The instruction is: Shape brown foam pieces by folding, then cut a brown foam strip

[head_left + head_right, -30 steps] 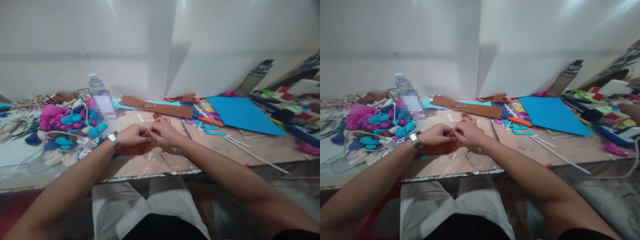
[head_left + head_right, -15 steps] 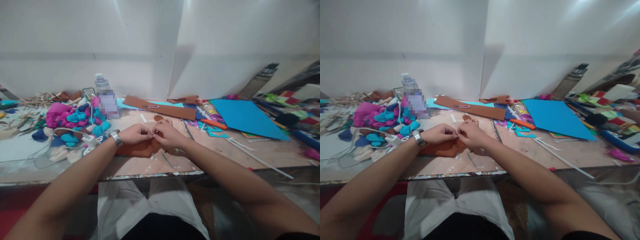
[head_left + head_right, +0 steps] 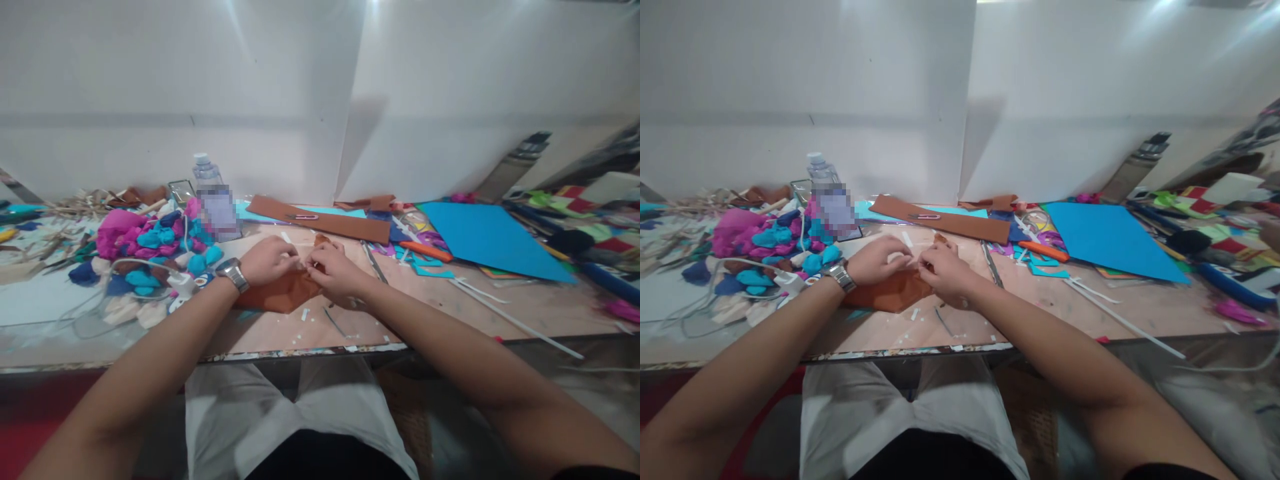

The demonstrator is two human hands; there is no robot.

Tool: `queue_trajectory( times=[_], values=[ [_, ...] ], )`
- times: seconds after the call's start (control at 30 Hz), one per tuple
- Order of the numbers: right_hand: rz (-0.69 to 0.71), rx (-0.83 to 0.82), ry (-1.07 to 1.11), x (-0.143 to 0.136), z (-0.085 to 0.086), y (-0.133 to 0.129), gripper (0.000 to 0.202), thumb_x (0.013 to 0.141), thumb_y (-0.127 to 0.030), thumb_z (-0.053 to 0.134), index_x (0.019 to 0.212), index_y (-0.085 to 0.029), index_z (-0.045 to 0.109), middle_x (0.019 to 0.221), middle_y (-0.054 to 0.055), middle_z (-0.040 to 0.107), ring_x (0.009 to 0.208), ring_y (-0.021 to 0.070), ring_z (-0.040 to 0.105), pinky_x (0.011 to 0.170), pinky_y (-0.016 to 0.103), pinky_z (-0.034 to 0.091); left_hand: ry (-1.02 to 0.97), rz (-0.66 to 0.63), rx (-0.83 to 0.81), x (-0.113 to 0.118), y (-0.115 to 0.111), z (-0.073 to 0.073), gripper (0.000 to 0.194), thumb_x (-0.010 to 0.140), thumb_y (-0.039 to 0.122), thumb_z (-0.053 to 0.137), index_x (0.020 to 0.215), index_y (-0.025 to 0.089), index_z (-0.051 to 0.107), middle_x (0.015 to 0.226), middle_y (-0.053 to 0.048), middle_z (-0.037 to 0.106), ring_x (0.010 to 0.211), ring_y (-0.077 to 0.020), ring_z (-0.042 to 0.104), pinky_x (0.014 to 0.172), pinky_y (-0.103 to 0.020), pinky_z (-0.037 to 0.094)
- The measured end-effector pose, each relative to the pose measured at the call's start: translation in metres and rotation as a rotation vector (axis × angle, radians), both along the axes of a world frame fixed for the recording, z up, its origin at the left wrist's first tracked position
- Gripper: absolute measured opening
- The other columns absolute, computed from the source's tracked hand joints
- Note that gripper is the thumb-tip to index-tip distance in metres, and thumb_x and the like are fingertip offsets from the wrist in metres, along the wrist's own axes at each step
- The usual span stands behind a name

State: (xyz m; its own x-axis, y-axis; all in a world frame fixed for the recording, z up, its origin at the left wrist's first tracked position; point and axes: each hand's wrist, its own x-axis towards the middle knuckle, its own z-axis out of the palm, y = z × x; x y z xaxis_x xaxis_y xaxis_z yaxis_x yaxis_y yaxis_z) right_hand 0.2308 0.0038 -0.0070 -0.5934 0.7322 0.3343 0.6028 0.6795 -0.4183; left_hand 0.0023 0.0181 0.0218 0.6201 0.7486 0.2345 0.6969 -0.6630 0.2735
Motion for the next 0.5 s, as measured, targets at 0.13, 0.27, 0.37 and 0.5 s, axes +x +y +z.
queue_trajectory(
  times=[0.13, 0.27, 0.37, 0.5],
  values=[
    [-0.028, 0.008, 0.001, 0.001, -0.001, 0.002, 0.012, 0.091, -0.022, 0.054, 0.082, -0.019, 0.062, 0.085, 0.004, 0.068, 0.098, 0.0234, 0.053, 0.097, 0.042, 0.027, 0.012, 0.519, 0.227, -0.019, 0.023, -0.007, 0.036, 0.095, 0.045, 0.051, 0.107, 0.019, 0.073, 0.124, -0.017, 0.068, 0.133, -0.0406, 0.045, 0.109, -0.056, 0.034],
    [-0.027, 0.024, 0.004, 0.000, 0.000, 0.001, 0.013, 0.090, -0.022, 0.054, 0.081, -0.019, 0.062, 0.085, 0.004, 0.068, 0.097, 0.0235, 0.052, 0.096, 0.042, 0.027, 0.076, 0.668, 0.187, -0.029, 0.033, -0.015, 0.037, 0.093, 0.049, 0.051, 0.107, 0.021, 0.072, 0.129, -0.019, 0.065, 0.137, -0.0489, 0.038, 0.104, -0.065, 0.033],
    [-0.031, 0.023, 0.004, 0.000, 0.001, 0.000, 0.012, 0.089, -0.022, 0.054, 0.081, -0.019, 0.062, 0.084, 0.005, 0.068, 0.096, 0.0235, 0.053, 0.096, 0.042, 0.027, 0.093, 0.671, 0.179, -0.029, 0.035, -0.018, 0.037, 0.093, 0.050, 0.052, 0.102, 0.021, 0.072, 0.128, -0.019, 0.065, 0.136, -0.0507, 0.039, 0.103, -0.067, 0.032],
    [-0.035, 0.027, 0.006, 0.000, 0.002, 0.000, 0.012, 0.089, -0.021, 0.054, 0.080, -0.019, 0.062, 0.084, 0.005, 0.068, 0.097, 0.0239, 0.053, 0.095, 0.042, 0.027, 0.095, 0.678, 0.161, -0.028, 0.037, -0.020, 0.036, 0.092, 0.049, 0.052, 0.101, 0.021, 0.073, 0.126, -0.019, 0.066, 0.136, -0.0510, 0.038, 0.104, -0.067, 0.032]
  ],
)
